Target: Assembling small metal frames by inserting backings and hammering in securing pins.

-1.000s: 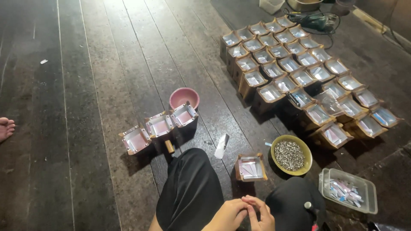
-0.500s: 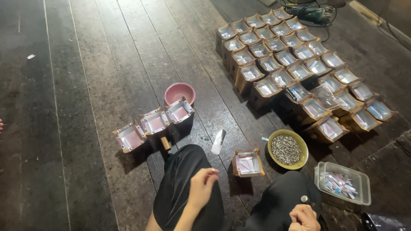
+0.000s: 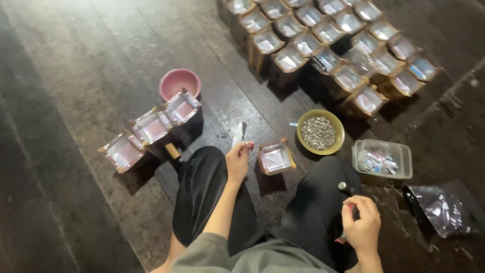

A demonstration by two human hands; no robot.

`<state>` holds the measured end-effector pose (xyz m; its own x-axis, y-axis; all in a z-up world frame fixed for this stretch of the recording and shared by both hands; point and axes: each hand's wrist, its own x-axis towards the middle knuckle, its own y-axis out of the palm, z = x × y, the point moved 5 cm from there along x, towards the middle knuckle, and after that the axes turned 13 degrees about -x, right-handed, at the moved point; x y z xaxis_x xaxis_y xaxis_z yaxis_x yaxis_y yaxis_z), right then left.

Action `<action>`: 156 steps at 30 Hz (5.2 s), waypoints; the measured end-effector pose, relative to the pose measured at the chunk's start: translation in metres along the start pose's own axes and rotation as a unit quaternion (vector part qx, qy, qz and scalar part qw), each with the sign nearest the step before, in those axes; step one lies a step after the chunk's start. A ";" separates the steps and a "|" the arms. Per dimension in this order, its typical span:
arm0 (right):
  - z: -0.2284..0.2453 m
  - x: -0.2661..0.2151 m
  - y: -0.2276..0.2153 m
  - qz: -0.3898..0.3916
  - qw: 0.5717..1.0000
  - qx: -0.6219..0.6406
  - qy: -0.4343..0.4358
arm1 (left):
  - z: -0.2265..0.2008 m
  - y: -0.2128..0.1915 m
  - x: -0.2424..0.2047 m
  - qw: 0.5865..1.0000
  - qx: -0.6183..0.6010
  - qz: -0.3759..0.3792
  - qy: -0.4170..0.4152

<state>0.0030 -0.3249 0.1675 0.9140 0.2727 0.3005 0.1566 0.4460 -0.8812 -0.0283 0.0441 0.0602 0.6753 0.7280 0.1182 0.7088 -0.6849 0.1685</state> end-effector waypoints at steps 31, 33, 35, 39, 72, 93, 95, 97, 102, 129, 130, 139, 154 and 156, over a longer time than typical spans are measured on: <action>-0.140 -0.046 0.091 0.226 0.826 0.297 0.422 | 0.017 0.023 -0.005 0.993 0.020 0.024 0.115; -0.149 -0.046 0.093 0.215 0.809 0.336 0.431 | 0.015 0.024 -0.005 0.992 0.032 0.023 0.117; -0.153 -0.048 0.095 0.202 0.791 0.375 0.440 | 0.013 0.025 -0.006 0.992 0.041 0.023 0.120; -0.137 -0.048 0.103 0.167 0.713 0.522 0.437 | 0.011 0.024 -0.006 0.993 0.048 0.013 0.106; 0.163 0.062 0.049 0.158 0.978 0.114 -0.080 | 0.024 0.023 -0.012 0.950 0.154 0.005 0.271; -0.137 -0.050 0.068 0.307 0.852 0.198 0.375 | 0.019 0.014 -0.002 0.992 0.009 -0.012 0.126; -0.148 -0.056 0.071 0.358 0.869 0.055 0.337 | 0.018 0.019 -0.003 0.992 -0.006 0.025 0.124; -0.130 -0.042 0.068 0.421 0.866 -0.196 0.184 | 0.020 0.028 -0.006 0.990 -0.031 0.091 0.101; -0.083 0.019 0.018 0.461 0.812 -0.298 0.196 | 0.012 0.043 -0.008 0.988 -0.001 0.125 0.091; -0.085 0.207 0.267 0.260 0.942 -0.205 -0.049 | 0.045 0.038 0.007 0.990 0.003 0.031 0.138; -0.087 0.206 0.273 0.254 0.939 -0.223 -0.066 | 0.047 0.037 0.003 0.988 0.003 0.022 0.153; -0.071 0.214 0.232 0.144 0.980 0.087 0.110 | 0.088 0.013 0.007 0.992 -0.084 -0.066 0.066; 0.043 0.168 0.209 0.295 0.881 0.346 0.134 | 0.147 0.030 -0.011 0.969 -0.187 0.073 -0.143; 0.067 0.154 0.205 0.334 0.859 0.368 0.121 | 0.151 0.033 -0.010 0.965 -0.206 0.069 -0.150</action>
<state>0.1507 -0.1343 0.0574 0.7732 0.5320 -0.3453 -0.6308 0.7016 -0.3316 0.0192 0.0097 -0.0829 0.8298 0.5471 -0.1103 0.5085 -0.6598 0.5533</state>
